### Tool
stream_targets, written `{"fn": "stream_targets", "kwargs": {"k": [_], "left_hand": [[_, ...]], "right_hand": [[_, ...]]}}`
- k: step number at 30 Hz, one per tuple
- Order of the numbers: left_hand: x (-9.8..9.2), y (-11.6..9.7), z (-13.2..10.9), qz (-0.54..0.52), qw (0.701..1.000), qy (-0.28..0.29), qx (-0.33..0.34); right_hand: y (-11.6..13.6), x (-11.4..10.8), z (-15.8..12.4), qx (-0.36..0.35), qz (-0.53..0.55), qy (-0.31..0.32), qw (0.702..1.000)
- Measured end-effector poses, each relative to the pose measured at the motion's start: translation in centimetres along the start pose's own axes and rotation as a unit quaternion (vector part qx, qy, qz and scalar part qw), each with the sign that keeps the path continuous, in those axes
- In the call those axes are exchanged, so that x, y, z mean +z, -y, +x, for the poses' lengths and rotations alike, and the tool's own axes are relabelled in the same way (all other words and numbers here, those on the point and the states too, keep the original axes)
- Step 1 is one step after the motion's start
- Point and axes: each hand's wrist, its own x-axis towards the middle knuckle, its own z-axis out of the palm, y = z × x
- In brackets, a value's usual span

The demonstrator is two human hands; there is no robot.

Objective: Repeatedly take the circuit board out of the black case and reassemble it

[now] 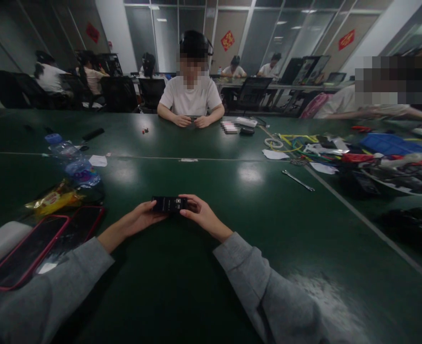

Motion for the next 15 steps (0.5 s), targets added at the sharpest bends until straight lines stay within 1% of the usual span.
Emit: {"fn": "stream_targets", "kwargs": {"k": [2, 5, 6, 8, 11, 13, 14, 15], "left_hand": [[-0.1, 0.0, 0.1, -0.011, 1.000, -0.001, -0.001], [0.2, -0.3, -0.1, -0.012, 0.999, -0.030, -0.010], [0.4, -0.4, -0.2, -0.015, 0.999, -0.040, -0.009], [0.9, -0.6, -0.5, -0.026, 0.998, -0.055, -0.013], [1.4, -0.9, -0.8, -0.032, 0.997, -0.074, -0.021], [1.3, -0.9, -0.7, -0.034, 0.997, -0.067, -0.023], [1.1, -0.9, -0.7, -0.034, 0.997, -0.064, -0.023], [0.9, -0.8, -0.5, -0.033, 0.997, -0.061, -0.022]], "right_hand": [[-0.3, 0.3, 0.1, -0.013, -0.017, -0.001, 1.000], [-0.1, -0.2, 0.2, -0.041, -0.086, -0.022, 0.995], [0.5, -0.7, 0.2, -0.054, -0.120, -0.050, 0.990], [2.6, -2.1, 0.2, -0.101, -0.172, -0.139, 0.970], [6.7, -4.1, -0.2, -0.207, -0.181, -0.254, 0.927], [8.4, -4.4, -0.6, -0.262, -0.192, -0.312, 0.893], [8.7, -4.2, -0.7, -0.278, -0.201, -0.336, 0.877], [8.5, -3.6, -0.8, -0.283, -0.214, -0.342, 0.870]]}}
